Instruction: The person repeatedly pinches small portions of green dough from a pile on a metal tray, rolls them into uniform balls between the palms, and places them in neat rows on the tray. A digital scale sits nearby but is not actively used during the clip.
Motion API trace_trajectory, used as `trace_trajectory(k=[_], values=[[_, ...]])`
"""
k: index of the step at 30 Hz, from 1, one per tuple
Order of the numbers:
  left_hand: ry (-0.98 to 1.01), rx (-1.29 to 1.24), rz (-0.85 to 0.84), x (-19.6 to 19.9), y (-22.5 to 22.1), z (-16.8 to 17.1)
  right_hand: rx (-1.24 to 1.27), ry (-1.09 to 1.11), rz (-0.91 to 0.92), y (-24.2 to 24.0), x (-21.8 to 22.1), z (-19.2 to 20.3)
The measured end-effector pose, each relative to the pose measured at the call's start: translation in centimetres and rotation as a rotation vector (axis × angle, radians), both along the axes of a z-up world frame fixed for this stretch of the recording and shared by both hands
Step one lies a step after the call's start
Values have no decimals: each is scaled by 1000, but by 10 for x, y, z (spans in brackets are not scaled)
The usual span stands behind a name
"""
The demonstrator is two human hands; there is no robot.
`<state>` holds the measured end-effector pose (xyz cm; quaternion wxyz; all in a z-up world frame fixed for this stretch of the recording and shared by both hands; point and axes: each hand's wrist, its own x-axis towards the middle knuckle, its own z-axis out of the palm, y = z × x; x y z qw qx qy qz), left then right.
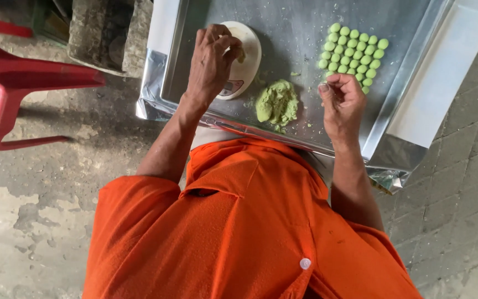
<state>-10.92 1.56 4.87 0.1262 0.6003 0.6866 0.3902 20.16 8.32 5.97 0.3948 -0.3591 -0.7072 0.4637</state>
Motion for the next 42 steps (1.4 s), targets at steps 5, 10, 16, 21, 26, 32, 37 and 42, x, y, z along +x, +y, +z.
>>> trace_trajectory(k=[5,10,16,21,26,32,37,42], values=[[332,14,195,-36,8,-35,5,-23,-21,0,8,-5],[192,91,252,-57,-27,42,44,-68,-99,-1,28,-10],[402,-134,61,-41,-17,-9,-2,-103,-131,1,30,-11],[515,-101,23,-23,0,-35,-1,-98,-98,4,15,-11],[648,108,-46,-15,6,-27,91,-32,84,-1,-10,-16],[-308,-375,-127,69,-1,16,151,69,132,-8,-47,-3],[-500,-299,-207,99,-9,32,70,103,75,4,-28,-2],[-520,-238,-162,129,-3,20,-33,139,25,4,-8,-3]])
